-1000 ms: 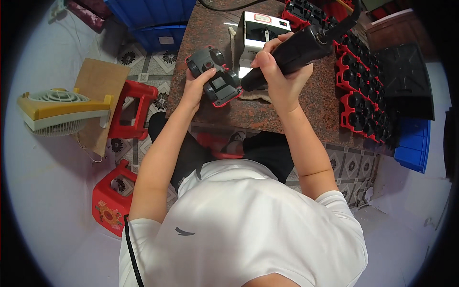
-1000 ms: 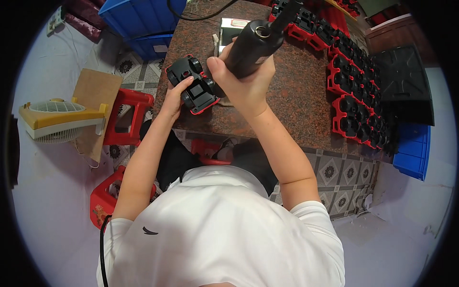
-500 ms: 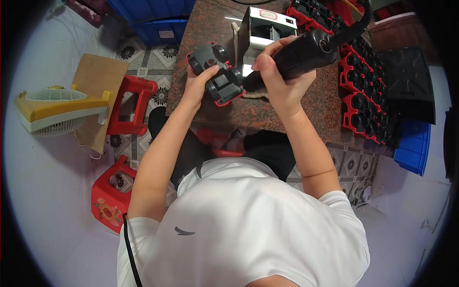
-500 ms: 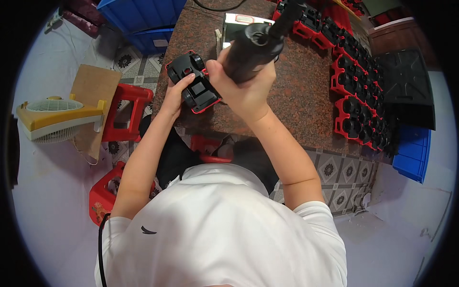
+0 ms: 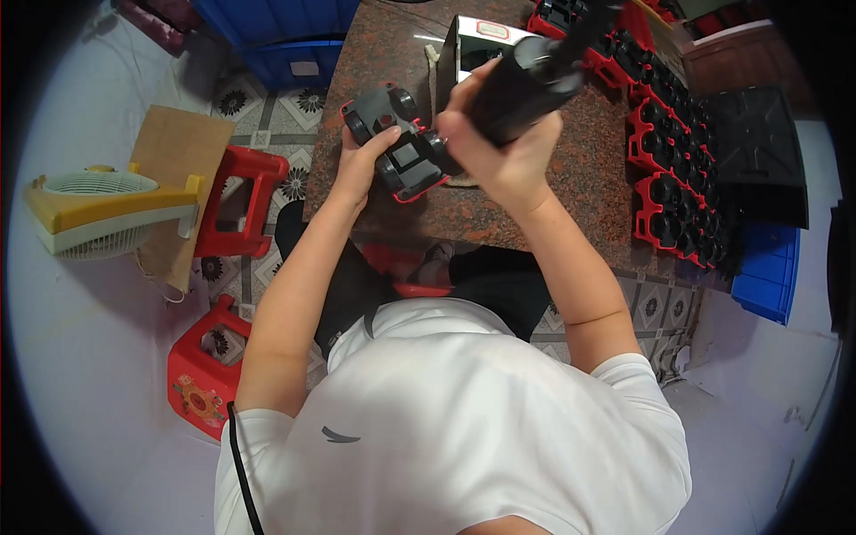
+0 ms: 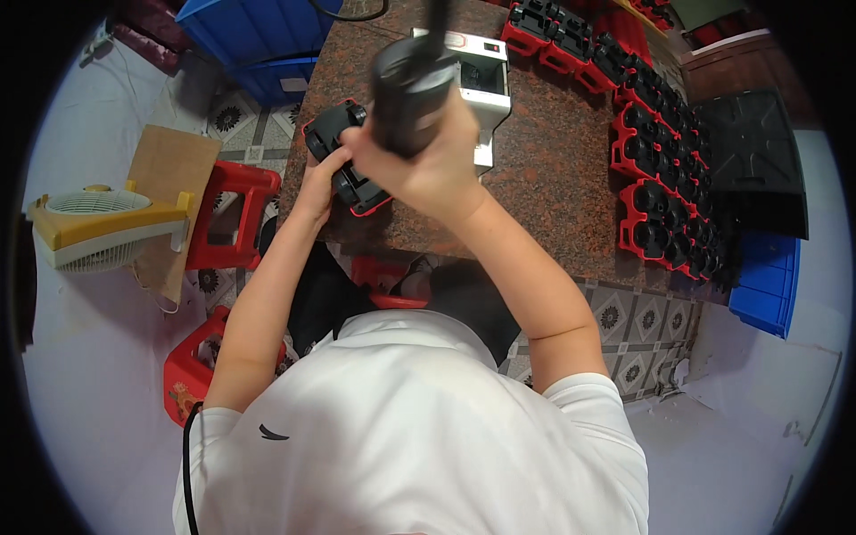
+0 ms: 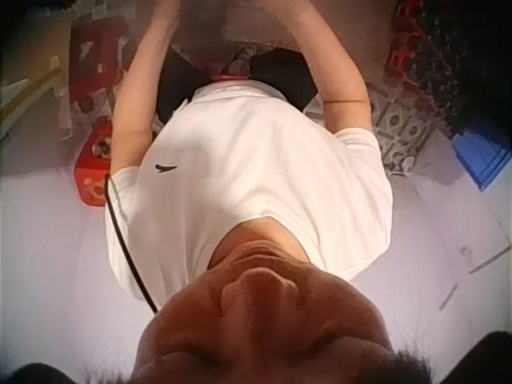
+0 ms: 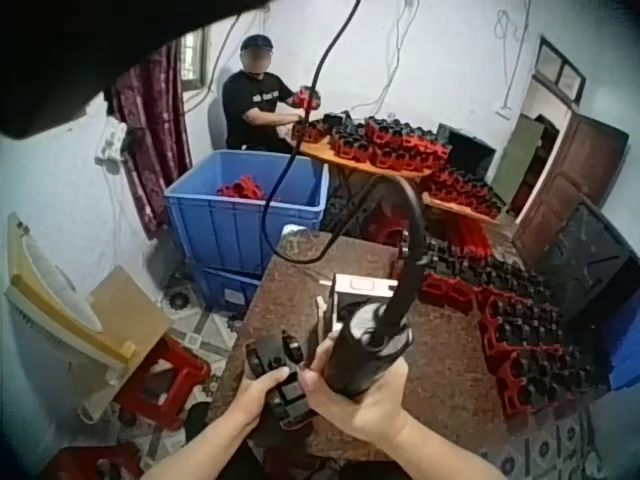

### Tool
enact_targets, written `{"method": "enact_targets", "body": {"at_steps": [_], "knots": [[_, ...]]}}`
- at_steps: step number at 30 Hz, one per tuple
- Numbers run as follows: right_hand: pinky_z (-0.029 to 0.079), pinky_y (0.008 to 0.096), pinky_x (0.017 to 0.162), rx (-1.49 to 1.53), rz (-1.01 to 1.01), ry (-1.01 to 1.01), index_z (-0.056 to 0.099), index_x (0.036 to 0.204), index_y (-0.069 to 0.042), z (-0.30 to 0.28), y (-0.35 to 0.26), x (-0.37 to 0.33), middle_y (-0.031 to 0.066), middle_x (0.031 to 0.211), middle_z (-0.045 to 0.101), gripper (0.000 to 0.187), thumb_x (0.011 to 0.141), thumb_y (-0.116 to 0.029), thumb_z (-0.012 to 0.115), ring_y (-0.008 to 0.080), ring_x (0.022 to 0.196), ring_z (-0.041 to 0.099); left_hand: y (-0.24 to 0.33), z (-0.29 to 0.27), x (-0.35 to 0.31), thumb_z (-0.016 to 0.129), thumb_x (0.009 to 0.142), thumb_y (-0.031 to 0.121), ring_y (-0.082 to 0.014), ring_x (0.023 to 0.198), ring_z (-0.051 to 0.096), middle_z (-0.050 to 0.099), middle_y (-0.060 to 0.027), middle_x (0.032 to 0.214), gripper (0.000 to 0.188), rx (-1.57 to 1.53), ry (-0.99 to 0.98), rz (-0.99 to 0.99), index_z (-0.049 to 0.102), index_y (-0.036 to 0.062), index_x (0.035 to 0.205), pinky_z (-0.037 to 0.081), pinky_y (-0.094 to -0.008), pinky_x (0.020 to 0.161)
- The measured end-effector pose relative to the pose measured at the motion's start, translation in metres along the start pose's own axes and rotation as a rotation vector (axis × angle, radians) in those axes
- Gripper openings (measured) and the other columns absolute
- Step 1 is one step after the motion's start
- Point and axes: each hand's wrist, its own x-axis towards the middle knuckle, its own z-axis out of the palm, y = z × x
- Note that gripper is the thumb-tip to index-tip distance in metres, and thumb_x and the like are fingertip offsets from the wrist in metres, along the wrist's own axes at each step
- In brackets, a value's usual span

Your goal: Assembling and testing battery packs using a powered screwdriver and testing fixture.

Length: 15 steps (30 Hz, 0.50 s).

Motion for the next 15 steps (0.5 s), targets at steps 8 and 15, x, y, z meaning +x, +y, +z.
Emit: {"method": "enact_targets", "body": {"at_steps": [8,15], "knots": [[0.051,0.0285,0.059,-0.179,-0.124,0.178,0.045,0.106,0.001,-0.049,0.014,0.009,0.0101,0.074,0.058,0.033,0.079,0.004,0.063,0.0153,0.062,0.059,-0.001,-0.002,0.000,0.072,0.074,0.019,-0.0198,0.106,0.052,0.052,-0.0094,0.114,0.058,0.025,0.012,-0.041,0.041,0.0060,0.121,0.043,-0.0330,0.092],[0.050,0.0268,0.061,-0.109,-0.092,0.194,0.045,0.104,0.002,-0.052,0.028,-0.007,0.0098,0.075,0.059,0.036,0.077,0.001,0.068,0.0132,0.063,0.057,0.000,0.002,-0.002,0.072,0.075,0.020,-0.0194,0.105,0.052,0.051,-0.0085,0.112,0.057,0.050,0.041,-0.050,0.041,0.0063,0.120,0.043,-0.0328,0.092]]}}
